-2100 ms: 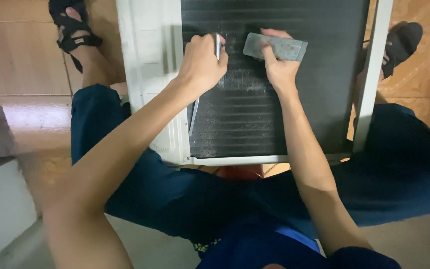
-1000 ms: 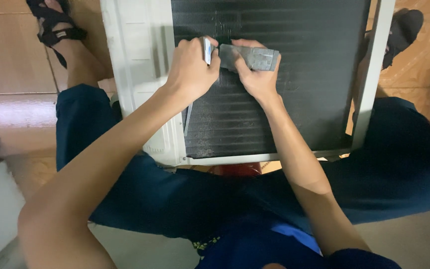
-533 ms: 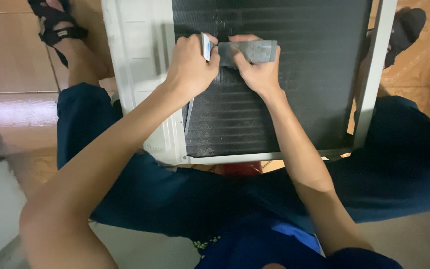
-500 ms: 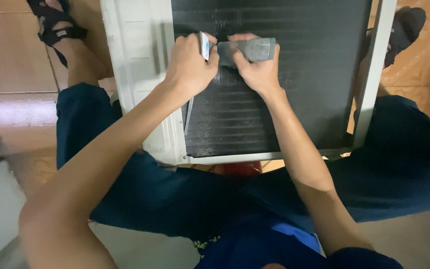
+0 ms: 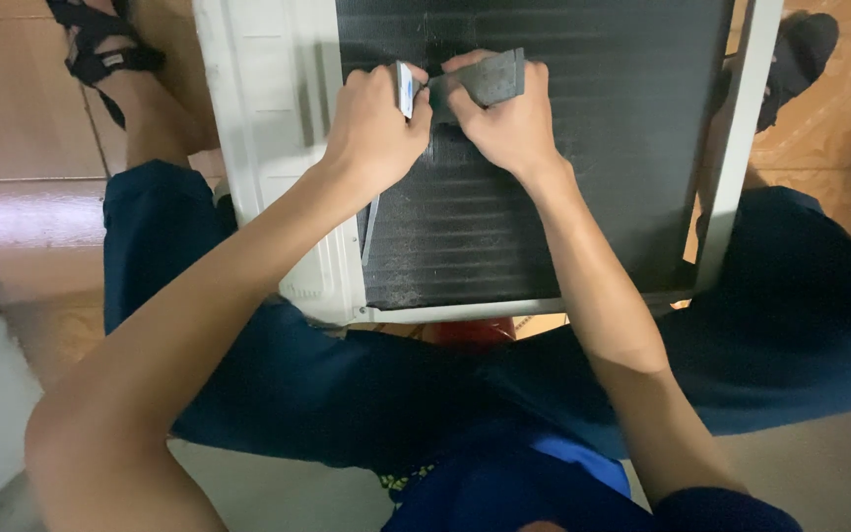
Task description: Repairing an air conditioner unit by peeling and applying adhesive labels to the heat exchanger fins and using a thin metal tool to straighten them.
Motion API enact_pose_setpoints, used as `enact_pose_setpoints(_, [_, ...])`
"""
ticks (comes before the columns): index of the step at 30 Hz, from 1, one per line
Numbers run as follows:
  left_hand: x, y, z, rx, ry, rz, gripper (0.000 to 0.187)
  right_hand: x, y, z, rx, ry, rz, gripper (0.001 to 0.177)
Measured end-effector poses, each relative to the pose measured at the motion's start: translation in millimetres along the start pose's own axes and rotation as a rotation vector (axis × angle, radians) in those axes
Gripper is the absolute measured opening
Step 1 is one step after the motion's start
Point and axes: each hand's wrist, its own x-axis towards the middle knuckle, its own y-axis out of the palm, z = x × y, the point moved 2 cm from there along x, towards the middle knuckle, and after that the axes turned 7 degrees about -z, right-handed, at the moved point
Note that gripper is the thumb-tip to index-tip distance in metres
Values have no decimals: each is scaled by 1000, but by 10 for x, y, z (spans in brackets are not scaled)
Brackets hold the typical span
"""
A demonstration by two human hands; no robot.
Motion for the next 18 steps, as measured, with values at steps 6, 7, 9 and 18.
enact_pose_setpoints(6, [3, 11, -29, 29, 30, 9, 18, 4, -1, 36, -38, -65, 16, 16])
enact_pose_setpoints(7, [8, 10, -42, 41, 49, 7, 19, 17, 2, 50, -42, -74, 25, 17])
enact_pose_setpoints(9, [3, 22, -40, 49, 34, 14, 18, 50, 10, 125, -63, -64, 24, 16])
enact_pose_setpoints(18, [5, -32, -53, 13, -3, 32, 24, 198, 85, 237, -124, -25, 66, 11])
